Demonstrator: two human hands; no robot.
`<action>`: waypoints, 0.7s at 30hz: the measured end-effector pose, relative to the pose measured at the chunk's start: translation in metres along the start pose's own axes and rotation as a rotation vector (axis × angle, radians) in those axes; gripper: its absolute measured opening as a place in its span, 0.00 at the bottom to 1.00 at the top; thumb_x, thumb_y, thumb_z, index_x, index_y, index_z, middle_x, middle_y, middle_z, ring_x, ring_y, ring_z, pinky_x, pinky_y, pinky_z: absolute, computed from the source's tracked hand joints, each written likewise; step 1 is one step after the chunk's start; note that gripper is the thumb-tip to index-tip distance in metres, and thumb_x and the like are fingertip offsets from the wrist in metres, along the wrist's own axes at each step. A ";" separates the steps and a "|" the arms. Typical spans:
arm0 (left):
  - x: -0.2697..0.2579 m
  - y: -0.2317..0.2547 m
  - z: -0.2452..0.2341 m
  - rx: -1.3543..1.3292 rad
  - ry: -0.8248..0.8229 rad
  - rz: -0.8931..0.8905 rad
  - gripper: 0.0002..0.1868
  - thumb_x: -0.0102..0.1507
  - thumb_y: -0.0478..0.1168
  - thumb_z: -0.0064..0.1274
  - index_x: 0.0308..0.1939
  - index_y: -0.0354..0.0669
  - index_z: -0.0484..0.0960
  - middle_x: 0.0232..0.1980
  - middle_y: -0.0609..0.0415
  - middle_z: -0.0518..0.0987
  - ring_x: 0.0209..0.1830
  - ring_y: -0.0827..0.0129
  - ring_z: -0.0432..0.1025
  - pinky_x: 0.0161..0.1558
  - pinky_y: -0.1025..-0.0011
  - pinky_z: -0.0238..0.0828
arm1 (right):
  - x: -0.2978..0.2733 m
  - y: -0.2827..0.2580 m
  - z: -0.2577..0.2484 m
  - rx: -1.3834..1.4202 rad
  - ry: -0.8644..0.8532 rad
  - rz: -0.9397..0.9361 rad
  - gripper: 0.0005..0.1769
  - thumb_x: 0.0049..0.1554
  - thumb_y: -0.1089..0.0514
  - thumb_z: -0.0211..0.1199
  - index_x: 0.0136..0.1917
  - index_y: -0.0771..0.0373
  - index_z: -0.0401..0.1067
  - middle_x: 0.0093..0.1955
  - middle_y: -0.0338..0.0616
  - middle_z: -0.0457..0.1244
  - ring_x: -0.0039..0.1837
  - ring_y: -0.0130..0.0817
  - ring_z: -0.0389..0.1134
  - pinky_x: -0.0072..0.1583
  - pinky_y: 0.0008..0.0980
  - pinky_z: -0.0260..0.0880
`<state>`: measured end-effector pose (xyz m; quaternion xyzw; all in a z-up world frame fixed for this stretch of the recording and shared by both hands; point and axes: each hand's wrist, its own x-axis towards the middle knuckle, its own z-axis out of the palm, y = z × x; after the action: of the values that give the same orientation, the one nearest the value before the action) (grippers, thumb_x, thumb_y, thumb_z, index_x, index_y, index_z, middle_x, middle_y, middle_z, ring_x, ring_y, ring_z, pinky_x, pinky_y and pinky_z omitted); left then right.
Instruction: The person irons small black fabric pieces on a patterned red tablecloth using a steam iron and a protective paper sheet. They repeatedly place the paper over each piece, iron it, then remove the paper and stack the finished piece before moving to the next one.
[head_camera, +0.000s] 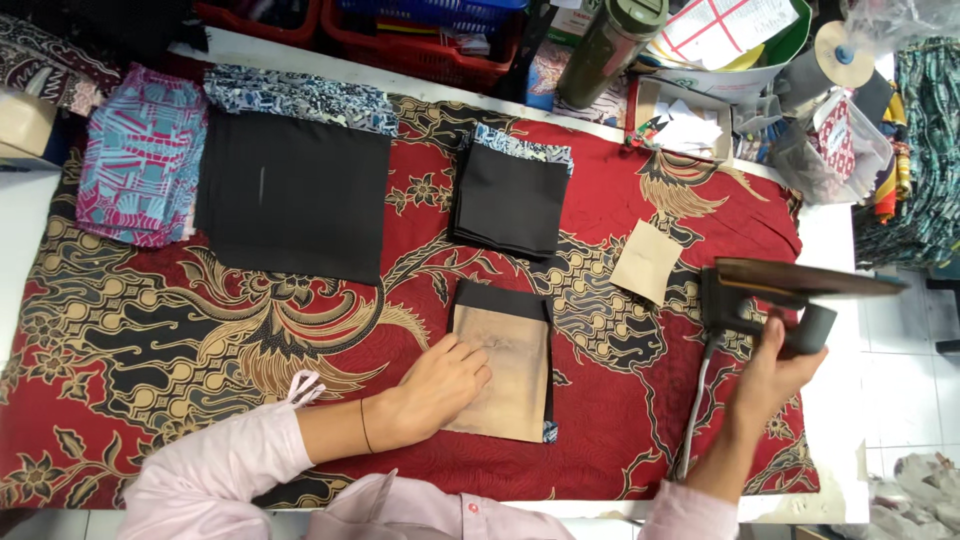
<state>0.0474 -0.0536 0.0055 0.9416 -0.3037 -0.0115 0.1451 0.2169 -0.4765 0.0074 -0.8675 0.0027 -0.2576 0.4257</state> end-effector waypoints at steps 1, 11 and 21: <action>0.002 0.000 0.000 0.013 0.006 -0.003 0.20 0.48 0.38 0.60 0.44 0.40 0.81 0.47 0.51 0.75 0.53 0.61 0.69 0.55 0.64 0.61 | -0.002 -0.004 -0.013 -0.091 -0.070 0.128 0.23 0.70 0.59 0.64 0.70 0.75 0.61 0.59 0.54 0.64 0.58 0.38 0.65 0.62 0.38 0.66; 0.020 0.031 0.026 0.202 -0.083 -0.018 0.13 0.56 0.40 0.55 0.42 0.39 0.82 0.39 0.51 0.77 0.45 0.62 0.71 0.51 0.61 0.61 | -0.005 -0.054 0.091 -0.423 -0.532 -0.569 0.43 0.46 0.64 0.65 0.71 0.74 0.53 0.73 0.75 0.55 0.75 0.67 0.54 0.73 0.49 0.55; 0.032 0.062 0.033 0.308 -0.136 0.006 0.15 0.57 0.40 0.53 0.42 0.36 0.86 0.38 0.47 0.80 0.41 0.59 0.72 0.42 0.58 0.63 | -0.013 -0.144 0.103 -0.217 -0.552 -0.496 0.35 0.52 0.79 0.48 0.68 0.56 0.72 0.68 0.52 0.66 0.71 0.50 0.67 0.71 0.47 0.65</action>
<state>0.0346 -0.1293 -0.0066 0.9487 -0.3140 -0.0282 -0.0218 0.2212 -0.3065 0.0563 -0.9184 -0.2946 -0.1076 0.2411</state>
